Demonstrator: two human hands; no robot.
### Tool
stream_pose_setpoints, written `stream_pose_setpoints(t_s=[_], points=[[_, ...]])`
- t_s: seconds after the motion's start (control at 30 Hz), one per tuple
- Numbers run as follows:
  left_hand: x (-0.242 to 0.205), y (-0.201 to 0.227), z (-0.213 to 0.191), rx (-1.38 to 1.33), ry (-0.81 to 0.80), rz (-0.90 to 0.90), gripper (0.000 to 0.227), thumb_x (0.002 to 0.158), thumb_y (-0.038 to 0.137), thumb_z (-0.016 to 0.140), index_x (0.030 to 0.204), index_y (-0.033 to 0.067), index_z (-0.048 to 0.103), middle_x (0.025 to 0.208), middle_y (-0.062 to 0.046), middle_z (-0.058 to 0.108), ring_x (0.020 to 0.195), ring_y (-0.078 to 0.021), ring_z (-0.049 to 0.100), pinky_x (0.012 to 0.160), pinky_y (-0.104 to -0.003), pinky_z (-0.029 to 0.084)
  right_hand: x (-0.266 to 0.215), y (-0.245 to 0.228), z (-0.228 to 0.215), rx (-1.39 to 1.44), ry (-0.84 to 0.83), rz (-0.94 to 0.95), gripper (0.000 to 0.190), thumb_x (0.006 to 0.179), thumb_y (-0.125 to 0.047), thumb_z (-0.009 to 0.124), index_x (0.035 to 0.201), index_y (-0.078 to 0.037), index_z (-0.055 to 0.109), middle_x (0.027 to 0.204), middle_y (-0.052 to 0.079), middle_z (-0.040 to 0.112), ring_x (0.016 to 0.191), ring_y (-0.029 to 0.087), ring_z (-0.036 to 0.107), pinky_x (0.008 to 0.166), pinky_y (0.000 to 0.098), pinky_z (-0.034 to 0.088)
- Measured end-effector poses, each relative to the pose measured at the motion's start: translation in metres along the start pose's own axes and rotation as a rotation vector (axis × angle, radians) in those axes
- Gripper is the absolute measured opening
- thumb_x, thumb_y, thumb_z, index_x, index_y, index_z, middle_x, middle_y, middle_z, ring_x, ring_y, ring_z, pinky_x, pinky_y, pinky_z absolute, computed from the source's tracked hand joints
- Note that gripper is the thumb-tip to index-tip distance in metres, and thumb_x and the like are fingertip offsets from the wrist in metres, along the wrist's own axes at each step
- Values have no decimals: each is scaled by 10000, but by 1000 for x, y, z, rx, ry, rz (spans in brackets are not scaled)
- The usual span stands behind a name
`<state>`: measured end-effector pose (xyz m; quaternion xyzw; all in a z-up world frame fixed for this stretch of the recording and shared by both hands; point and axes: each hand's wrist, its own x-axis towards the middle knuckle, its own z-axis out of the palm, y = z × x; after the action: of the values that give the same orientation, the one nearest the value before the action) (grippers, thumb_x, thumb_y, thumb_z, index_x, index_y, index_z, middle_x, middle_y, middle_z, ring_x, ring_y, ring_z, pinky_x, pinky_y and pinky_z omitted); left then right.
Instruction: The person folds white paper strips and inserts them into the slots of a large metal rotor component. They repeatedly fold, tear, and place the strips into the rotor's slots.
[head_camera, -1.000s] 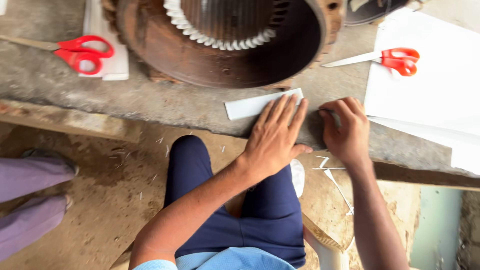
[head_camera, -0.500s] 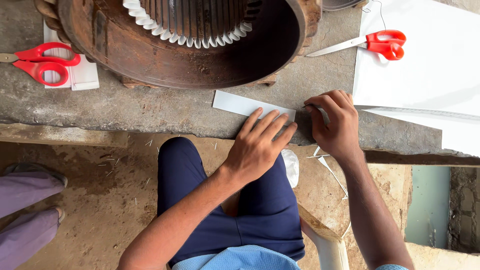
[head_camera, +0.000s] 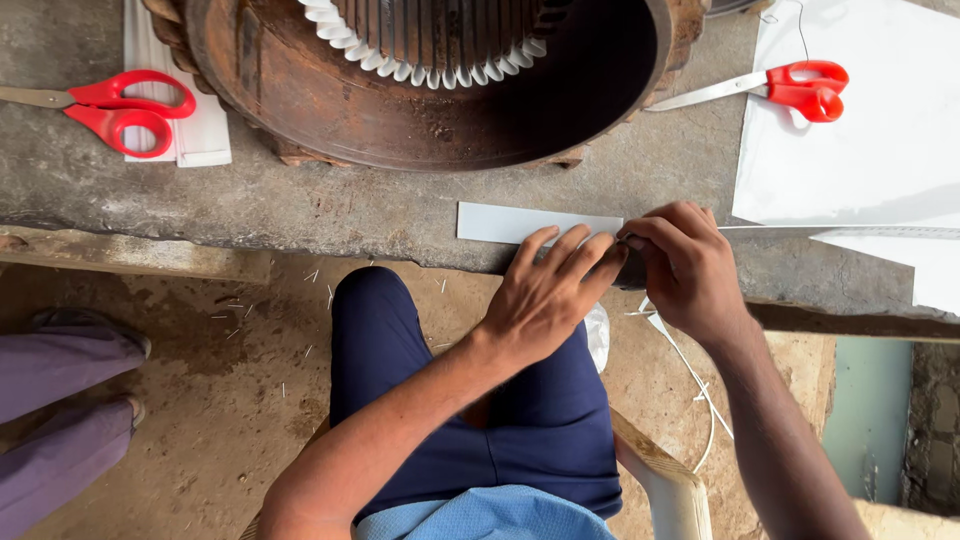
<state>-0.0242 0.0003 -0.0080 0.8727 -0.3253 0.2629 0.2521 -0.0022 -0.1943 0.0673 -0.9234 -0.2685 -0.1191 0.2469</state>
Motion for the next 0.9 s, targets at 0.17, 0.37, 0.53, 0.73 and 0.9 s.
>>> stream_pose_setpoints(t_s=[0.17, 0.37, 0.53, 0.73, 0.9], points=[[-1, -6, 0, 61, -12, 118, 236, 987, 188, 707, 1197, 94, 760, 1376, -24, 597, 1270, -237, 550, 1109, -486, 435, 8, -2, -4, 45, -85, 93, 237, 888, 110, 611, 1060, -24, 706, 1005, 120, 633, 892, 268, 662, 758, 379, 563], [2, -5, -5, 126, -26, 177, 223, 989, 208, 692, 1167, 102, 775, 1363, -34, 635, 1300, -241, 545, 1094, -470, 447, 22, -4, -11, 116, -167, 176, 203, 859, 104, 624, 1031, -2, 636, 996, 146, 650, 884, 280, 683, 729, 388, 569], [7, -3, -13, 213, -18, 210, 284, 983, 195, 679, 1218, 59, 762, 1349, -63, 655, 1315, -235, 568, 1067, -408, 470, 36, -8, -20, 161, -229, 186, 180, 813, 98, 662, 968, 19, 619, 960, 157, 662, 876, 302, 683, 742, 409, 554], [10, 1, -12, 271, -15, 256, 285, 995, 184, 692, 1211, 4, 743, 1281, -126, 702, 1206, -234, 647, 1125, -414, 453, 42, -8, -22, 168, -302, 188, 153, 838, 96, 625, 964, 12, 600, 944, 148, 645, 822, 299, 689, 709, 394, 576], [8, 0, -7, 291, -11, 268, 264, 993, 184, 696, 1194, 23, 750, 1263, -112, 715, 1207, -223, 654, 1177, -448, 412, 38, -7, -20, 108, -282, 142, 174, 843, 94, 637, 992, 15, 596, 946, 155, 632, 823, 320, 662, 705, 421, 557]])
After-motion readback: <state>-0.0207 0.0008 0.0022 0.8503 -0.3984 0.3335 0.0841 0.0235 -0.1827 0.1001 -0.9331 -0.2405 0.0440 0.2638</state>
